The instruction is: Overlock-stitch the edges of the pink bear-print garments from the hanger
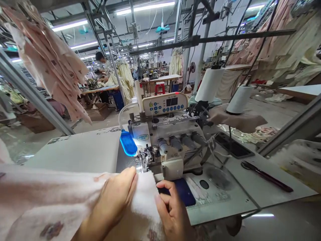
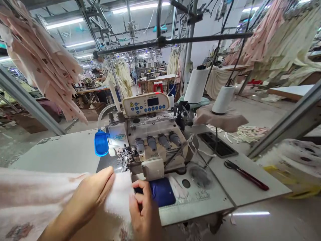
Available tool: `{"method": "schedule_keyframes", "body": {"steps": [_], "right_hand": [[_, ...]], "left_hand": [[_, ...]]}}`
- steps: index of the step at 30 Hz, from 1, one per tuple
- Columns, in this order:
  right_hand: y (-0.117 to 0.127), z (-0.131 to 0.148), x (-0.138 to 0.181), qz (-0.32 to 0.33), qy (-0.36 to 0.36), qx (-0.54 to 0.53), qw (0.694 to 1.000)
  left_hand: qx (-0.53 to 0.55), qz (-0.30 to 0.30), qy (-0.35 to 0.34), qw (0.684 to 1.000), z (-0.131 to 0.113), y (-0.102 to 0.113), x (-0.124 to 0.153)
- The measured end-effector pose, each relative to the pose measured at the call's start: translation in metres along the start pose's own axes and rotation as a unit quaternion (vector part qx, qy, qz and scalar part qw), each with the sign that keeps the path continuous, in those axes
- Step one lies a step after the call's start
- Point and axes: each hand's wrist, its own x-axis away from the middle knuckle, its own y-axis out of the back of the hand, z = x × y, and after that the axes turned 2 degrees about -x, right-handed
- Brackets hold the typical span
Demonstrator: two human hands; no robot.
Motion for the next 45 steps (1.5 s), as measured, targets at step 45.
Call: {"method": "schedule_keyframes", "body": {"steps": [45], "right_hand": [[0.022, 0.02, 0.041, 0.107, -0.135, -0.005, 0.985]], "left_hand": [[0.217, -0.357, -0.127, 0.899, -0.04, -0.045, 0.078]]}}
